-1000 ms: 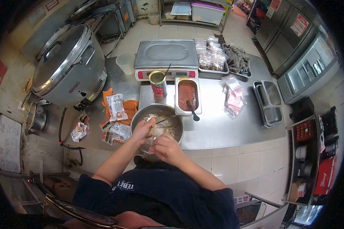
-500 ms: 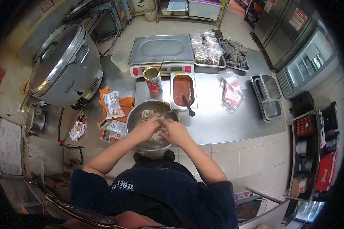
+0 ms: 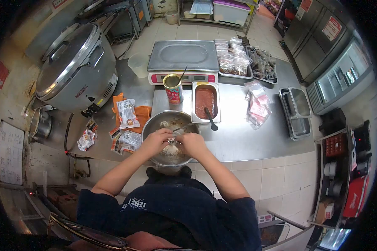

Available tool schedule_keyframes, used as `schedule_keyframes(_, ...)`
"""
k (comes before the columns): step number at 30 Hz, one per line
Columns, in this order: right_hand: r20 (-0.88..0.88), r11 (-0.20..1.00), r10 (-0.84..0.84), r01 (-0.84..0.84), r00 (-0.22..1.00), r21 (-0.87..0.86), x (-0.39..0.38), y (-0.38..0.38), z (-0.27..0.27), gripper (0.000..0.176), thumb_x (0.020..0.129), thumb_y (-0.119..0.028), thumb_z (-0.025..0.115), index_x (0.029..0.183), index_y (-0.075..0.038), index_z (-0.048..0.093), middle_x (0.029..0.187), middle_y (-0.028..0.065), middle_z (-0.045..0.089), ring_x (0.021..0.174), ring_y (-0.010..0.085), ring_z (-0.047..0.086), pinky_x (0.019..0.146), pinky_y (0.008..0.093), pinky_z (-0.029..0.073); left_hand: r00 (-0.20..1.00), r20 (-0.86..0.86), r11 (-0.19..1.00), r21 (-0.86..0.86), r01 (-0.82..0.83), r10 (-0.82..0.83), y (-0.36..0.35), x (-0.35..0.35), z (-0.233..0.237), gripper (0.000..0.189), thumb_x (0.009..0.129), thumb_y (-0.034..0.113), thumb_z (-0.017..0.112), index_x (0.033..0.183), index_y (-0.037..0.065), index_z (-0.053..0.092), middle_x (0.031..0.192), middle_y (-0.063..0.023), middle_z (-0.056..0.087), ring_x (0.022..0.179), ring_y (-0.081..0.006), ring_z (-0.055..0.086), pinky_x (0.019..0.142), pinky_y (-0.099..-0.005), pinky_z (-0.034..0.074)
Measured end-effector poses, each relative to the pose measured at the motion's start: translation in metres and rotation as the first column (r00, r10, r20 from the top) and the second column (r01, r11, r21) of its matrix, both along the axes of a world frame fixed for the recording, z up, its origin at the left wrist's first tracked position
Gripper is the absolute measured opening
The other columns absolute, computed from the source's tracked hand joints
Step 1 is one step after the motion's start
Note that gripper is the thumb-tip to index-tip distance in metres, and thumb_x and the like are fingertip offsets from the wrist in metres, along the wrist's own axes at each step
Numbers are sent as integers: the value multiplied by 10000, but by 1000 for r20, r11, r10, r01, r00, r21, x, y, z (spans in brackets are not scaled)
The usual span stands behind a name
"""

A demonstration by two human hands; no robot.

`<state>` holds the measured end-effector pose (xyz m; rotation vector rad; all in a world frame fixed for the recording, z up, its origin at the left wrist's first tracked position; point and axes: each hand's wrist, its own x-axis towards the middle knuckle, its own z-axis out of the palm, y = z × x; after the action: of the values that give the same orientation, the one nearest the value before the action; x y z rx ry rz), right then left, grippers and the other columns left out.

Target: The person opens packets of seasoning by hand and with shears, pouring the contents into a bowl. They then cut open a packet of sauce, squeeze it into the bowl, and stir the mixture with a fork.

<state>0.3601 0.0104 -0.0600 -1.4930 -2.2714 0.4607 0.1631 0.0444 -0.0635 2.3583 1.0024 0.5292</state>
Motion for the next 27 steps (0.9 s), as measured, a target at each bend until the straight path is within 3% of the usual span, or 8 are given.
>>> schedule_keyframes(7,64,999,9,-11,998,37,-9,2,-2,108,740,-200,615,763,-99,647,684,118,623,639,285,631,583,403,499,995,71,997,12,-75,74,-12,5,6,383,721,37,655,1094,51,570,1157,-85,554,799,-239,640,725,-347,515)
schedule_keyframes(10,142,991,-101,86,985,106,-8,2,-3,105,742,-197,609,734,-95,634,696,108,629,632,279,630,575,398,495,996,55,995,63,-79,75,-11,2,7,391,727,36,648,1108,52,558,1157,-85,551,811,-244,639,728,-354,513)
schedule_keyframes(13,111,994,100,-94,989,-57,-6,2,-5,110,747,-197,596,728,-94,631,707,96,633,627,269,632,567,392,491,996,47,996,22,-82,81,-11,1,1,381,731,47,648,1102,55,562,1156,-86,551,840,-254,632,736,-362,510)
schedule_keyframes(15,190,983,-94,61,977,173,-6,5,-12,123,748,-217,611,735,-98,642,687,92,629,621,268,629,573,386,491,996,49,997,-42,-69,71,-9,1,-4,370,733,55,650,1094,57,567,1158,-85,551,857,-260,627,741,-367,509)
schedule_keyframes(17,148,981,-88,60,985,186,-4,5,-10,127,735,-227,630,729,-101,645,658,94,621,610,275,623,578,379,491,993,36,993,15,-115,115,-8,0,-7,320,733,67,659,1047,54,600,1151,-74,559,876,-265,621,743,-363,508)
schedule_keyframes(19,150,999,-28,31,988,-20,-9,1,-1,119,728,-226,637,726,-108,651,662,100,626,619,283,624,597,384,497,997,12,996,16,-83,83,-11,-1,-1,279,742,90,657,1016,52,617,1141,-66,566,871,-264,622,740,-362,507)
schedule_keyframes(24,103,1000,-27,28,994,-4,-7,3,-1,111,744,-216,624,738,-109,651,707,122,638,655,300,631,621,405,501,995,-75,998,1,-70,70,-10,0,0,206,768,171,648,942,62,652,1115,-51,584,866,-261,623,737,-359,504)
schedule_keyframes(27,55,999,-26,28,998,-41,-7,4,1,107,751,-208,621,739,-105,650,720,128,640,669,306,630,624,411,500,996,-81,988,154,-10,22,-3,-2,-14,189,783,201,631,925,78,656,1114,-53,586,842,-266,624,728,-359,504)
